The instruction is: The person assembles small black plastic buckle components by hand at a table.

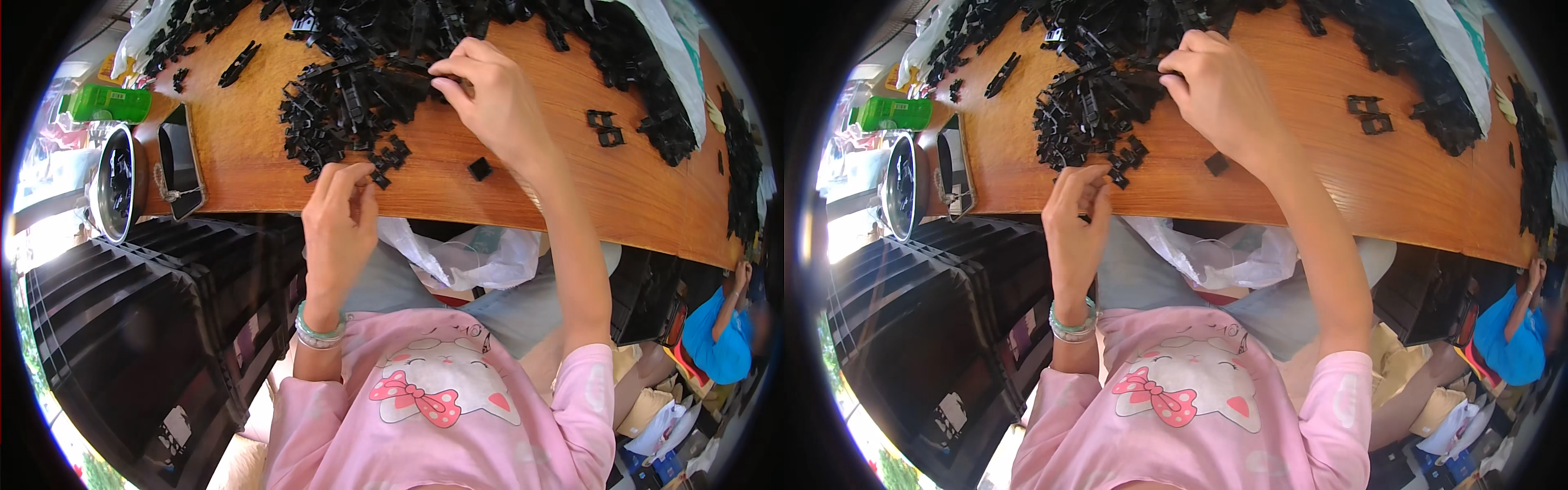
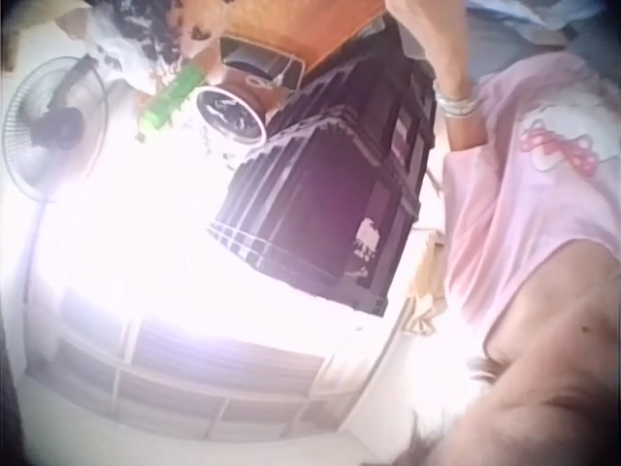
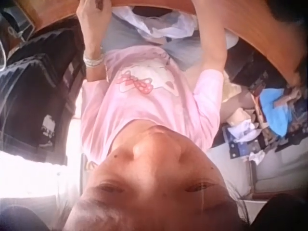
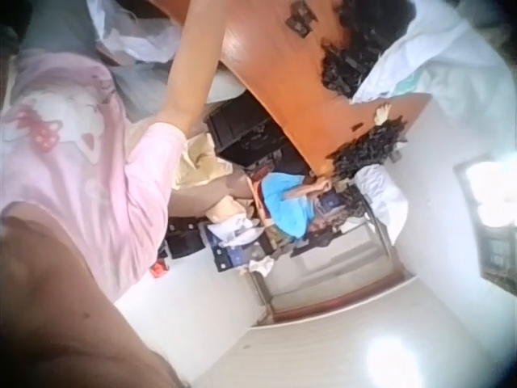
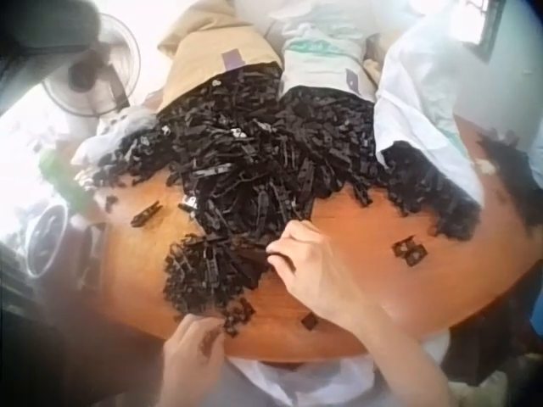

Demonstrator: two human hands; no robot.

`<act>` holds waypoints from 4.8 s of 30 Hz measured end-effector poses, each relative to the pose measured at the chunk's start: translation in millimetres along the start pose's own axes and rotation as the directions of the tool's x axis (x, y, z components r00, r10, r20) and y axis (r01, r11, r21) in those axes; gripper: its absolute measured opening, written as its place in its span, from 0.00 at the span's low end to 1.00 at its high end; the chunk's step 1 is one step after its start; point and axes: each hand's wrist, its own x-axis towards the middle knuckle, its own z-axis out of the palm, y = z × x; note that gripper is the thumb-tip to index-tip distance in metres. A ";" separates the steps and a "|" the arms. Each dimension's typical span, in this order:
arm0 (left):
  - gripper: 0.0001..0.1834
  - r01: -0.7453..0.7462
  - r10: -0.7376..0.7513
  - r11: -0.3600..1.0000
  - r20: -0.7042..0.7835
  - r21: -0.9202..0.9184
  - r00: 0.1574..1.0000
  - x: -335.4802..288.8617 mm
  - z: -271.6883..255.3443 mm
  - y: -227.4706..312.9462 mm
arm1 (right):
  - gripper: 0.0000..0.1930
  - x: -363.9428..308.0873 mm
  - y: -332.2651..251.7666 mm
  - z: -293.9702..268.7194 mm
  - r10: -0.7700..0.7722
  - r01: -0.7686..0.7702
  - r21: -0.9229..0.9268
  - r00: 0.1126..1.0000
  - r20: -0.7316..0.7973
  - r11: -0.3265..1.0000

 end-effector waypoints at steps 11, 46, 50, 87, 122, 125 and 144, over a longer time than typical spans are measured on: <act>0.14 -0.012 0.016 0.999 0.111 -0.040 0.994 3.9 -2.0 -8.8 | 0.09 -9.8 5.4 2.9 0.185 -0.166 0.250 0.981 -0.051 0.954; 0.14 -0.184 0.255 0.955 0.329 -0.233 0.909 24.5 59.8 23.2 | 0.19 -105.4 -10.7 -60.8 0.190 -0.212 0.166 0.972 0.140 0.963; 0.14 -0.191 0.278 0.941 0.313 -0.281 0.908 24.2 61.5 18.6 | 0.18 -100.8 -11.0 -63.5 0.191 -0.218 0.144 0.966 0.176 0.965; 0.13 0.635 -0.034 0.476 0.709 -0.609 0.705 3.8 23.0 35.4 | 0.23 -102.6 -43.3 -61.7 -0.099 0.087 0.065 0.972 0.215 0.994; 0.14 -0.044 0.002 0.987 0.266 0.153 0.964 -0.1 -7.7 -0.7 | 0.10 -84.8 9.5 -30.8 0.647 -0.456 0.734 0.762 0.030 0.503; 0.13 -0.015 0.001 0.999 0.309 0.041 0.951 3.2 -10.1 2.9 | 0.10 -101.2 7.2 -37.7 0.686 -0.500 0.823 0.700 0.199 0.271; 0.13 -0.200 0.222 0.972 0.190 -0.127 0.956 15.1 59.8 16.9 | 0.16 -112.8 -16.8 -47.2 0.365 -0.370 0.182 0.929 0.059 0.911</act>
